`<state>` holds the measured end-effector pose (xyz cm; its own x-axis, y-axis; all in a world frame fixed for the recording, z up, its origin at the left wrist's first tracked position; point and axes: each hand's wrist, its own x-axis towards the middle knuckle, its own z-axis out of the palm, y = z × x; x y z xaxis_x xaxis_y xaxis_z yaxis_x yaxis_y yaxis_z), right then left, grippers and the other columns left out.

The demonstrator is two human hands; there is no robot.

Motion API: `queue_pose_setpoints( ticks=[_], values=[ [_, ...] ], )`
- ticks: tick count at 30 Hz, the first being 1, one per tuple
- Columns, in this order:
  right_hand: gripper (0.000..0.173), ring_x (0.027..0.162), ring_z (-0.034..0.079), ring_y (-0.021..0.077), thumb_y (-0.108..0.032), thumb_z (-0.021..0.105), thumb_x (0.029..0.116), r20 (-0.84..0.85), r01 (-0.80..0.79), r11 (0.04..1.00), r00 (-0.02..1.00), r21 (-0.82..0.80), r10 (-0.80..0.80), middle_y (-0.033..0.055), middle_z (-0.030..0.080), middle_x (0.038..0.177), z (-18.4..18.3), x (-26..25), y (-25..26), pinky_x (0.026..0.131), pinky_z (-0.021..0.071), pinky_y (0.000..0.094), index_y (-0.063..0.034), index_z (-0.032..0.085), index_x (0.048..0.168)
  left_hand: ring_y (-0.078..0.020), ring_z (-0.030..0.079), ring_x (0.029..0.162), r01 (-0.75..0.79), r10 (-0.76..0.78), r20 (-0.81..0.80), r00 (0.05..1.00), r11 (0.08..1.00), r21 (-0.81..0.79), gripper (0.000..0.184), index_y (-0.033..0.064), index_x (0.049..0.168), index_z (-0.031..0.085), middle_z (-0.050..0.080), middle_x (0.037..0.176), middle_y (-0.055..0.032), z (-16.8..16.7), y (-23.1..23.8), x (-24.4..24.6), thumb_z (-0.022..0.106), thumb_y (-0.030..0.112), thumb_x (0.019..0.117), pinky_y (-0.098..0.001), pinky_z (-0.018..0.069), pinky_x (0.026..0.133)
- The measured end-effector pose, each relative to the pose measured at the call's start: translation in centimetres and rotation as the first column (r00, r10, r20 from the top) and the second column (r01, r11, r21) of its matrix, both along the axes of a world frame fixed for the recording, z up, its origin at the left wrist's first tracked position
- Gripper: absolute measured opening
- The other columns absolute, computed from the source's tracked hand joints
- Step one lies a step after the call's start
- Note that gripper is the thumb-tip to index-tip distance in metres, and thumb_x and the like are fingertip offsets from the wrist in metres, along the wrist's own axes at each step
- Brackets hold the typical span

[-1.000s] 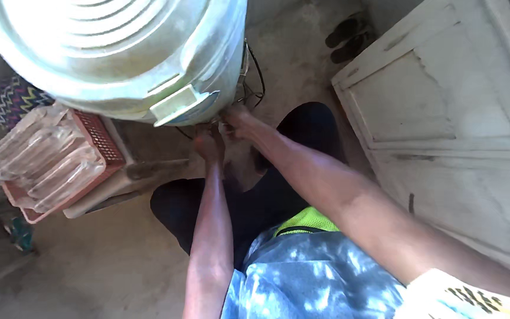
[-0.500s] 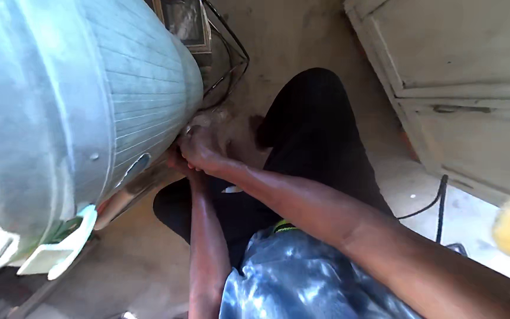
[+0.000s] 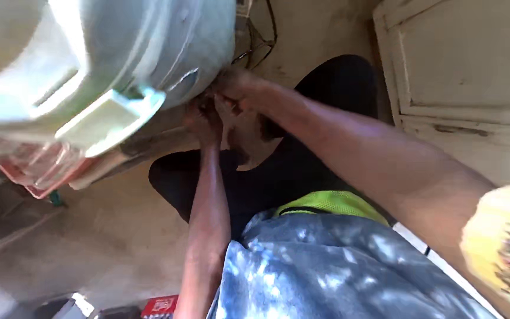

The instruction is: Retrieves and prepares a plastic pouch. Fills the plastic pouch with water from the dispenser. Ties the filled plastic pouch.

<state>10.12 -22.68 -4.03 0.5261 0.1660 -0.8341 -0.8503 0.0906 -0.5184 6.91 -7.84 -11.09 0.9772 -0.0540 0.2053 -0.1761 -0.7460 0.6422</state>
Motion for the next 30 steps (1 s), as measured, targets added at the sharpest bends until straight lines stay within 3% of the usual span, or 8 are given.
queue_pose_setpoints(
  ticks=[3,6,11,16,30],
  values=[
    [0.012,0.048,0.040,0.0090,-0.023,0.059,0.1037,0.056,0.019,0.995,0.998,-0.098,-0.013,-0.0026,0.041,0.065,0.6,-0.3,0.2,0.045,0.0417,0.0256,-0.0124,0.056,0.100,-0.0259,0.072,0.090,-0.008,0.009,0.040,0.999,1.000,-0.024,0.017,-0.0037,0.094,0.074,0.073,0.097,-0.0189,-0.2,-0.1,0.3,0.069,0.012,0.0940,-0.0383,0.0579,0.084],
    [0.012,0.048,0.040,0.0086,-0.024,0.059,0.1039,0.113,0.087,0.984,0.991,-0.153,-0.070,-0.0033,0.043,0.065,0.2,-0.8,1.1,0.046,0.0440,0.0261,-0.0122,0.059,0.103,-0.0271,0.073,0.091,-0.011,0.012,0.030,0.999,0.999,-0.038,0.018,-0.0006,0.093,0.075,0.074,0.098,-0.0168,-0.2,0.0,0.5,0.068,0.016,0.0948,-0.0424,0.0582,0.084],
    [0.015,0.054,0.044,0.0100,-0.021,0.055,0.1059,0.071,0.122,0.965,0.992,-0.230,-0.109,0.0006,0.047,0.078,0.8,-0.9,1.9,0.048,0.0445,0.0257,-0.0127,0.057,0.118,-0.0274,0.072,0.085,-0.012,0.016,0.039,0.999,0.996,-0.084,0.016,0.0013,0.092,0.074,0.074,0.096,-0.0150,-0.7,0.0,0.5,0.068,0.016,0.0940,-0.0476,0.0584,0.077],
    [0.007,0.049,0.039,0.0085,-0.019,0.057,0.1049,0.078,0.147,0.957,0.988,-0.251,-0.131,-0.0020,0.041,0.068,1.0,-0.9,2.3,0.046,0.0424,0.0245,-0.0125,0.055,0.106,-0.0314,0.072,0.093,-0.035,0.031,-0.046,0.998,0.996,-0.087,0.020,-0.0004,0.097,0.075,0.074,0.101,-0.0168,0.3,-0.2,0.3,0.067,0.018,0.0959,-0.0497,0.0575,0.083],
    [0.007,0.052,0.039,0.0097,-0.020,0.054,0.1062,0.118,0.138,0.957,0.987,-0.254,-0.111,-0.0008,0.042,0.073,0.9,-0.9,2.4,0.046,0.0403,0.0263,-0.0133,0.054,0.108,-0.0339,0.072,0.090,-0.042,0.040,-0.037,0.999,0.998,-0.055,0.019,-0.0020,0.098,0.074,0.073,0.100,-0.0183,0.5,-0.3,0.3,0.068,0.015,0.0944,-0.0513,0.0574,0.079]
  ],
)
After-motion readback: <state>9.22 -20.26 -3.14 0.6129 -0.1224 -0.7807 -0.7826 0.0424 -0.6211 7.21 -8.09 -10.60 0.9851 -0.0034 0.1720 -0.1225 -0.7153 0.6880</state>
